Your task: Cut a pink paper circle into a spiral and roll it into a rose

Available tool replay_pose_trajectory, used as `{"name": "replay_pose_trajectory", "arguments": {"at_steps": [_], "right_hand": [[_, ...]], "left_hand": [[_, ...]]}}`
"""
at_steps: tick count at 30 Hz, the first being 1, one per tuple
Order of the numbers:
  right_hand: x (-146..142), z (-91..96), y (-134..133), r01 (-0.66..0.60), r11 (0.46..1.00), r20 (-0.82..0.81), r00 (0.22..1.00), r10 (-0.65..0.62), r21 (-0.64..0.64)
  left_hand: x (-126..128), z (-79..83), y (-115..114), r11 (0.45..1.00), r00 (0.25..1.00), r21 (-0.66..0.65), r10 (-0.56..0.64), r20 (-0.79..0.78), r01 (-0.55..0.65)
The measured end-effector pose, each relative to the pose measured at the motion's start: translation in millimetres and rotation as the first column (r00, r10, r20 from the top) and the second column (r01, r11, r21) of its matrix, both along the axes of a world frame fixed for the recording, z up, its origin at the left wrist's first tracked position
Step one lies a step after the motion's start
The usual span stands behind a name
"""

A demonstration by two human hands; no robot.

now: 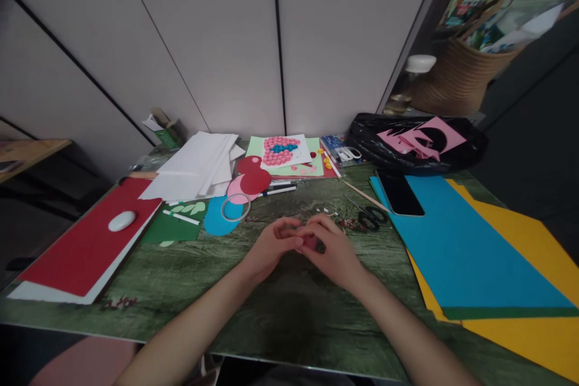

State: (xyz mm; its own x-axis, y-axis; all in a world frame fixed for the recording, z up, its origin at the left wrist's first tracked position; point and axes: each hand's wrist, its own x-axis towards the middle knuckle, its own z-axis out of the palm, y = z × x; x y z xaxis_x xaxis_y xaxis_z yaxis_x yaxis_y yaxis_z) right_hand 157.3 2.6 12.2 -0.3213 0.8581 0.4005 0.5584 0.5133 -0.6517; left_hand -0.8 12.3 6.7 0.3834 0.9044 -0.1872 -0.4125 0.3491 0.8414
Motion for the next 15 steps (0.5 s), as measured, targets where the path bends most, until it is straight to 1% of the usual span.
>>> {"name": "replay_pose_trajectory", "arguments": {"at_steps": [3,6,10,13,15], "right_hand": [[0.8,2.5,0.3,-0.031,0.999,0.002,1.0,0.031,-0.014],[2.2,5.2,1.4,-0.105,0.994,0.024,0.994,0.106,-0.043],[5.3,5.2,4.4,-0.185,0.982,0.06,0.98,0.187,-0.044],[6.9,3.5,6.4,-0.198,0.98,0.077,0.977,0.2,-0.027],[6.9,2.8,6.9,-0.176,0.984,0.077,0.981,0.177,-0.014]], "left_hand": [[-0.5,0.2,0.2,1.0,1.0,0.028,-0.006,-0.006,0.006],[-3.1,1.3,2.5,0.996,0.997,0.049,-0.069,-0.045,0.071],[-7.8,3.3,6.9,0.984,0.983,0.09,-0.143,-0.118,0.154],[-9.5,4.8,8.6,0.977,0.972,0.119,-0.153,-0.179,0.176],[-9.3,5.3,8.4,0.977,0.971,0.113,-0.158,-0.179,0.18]]}}
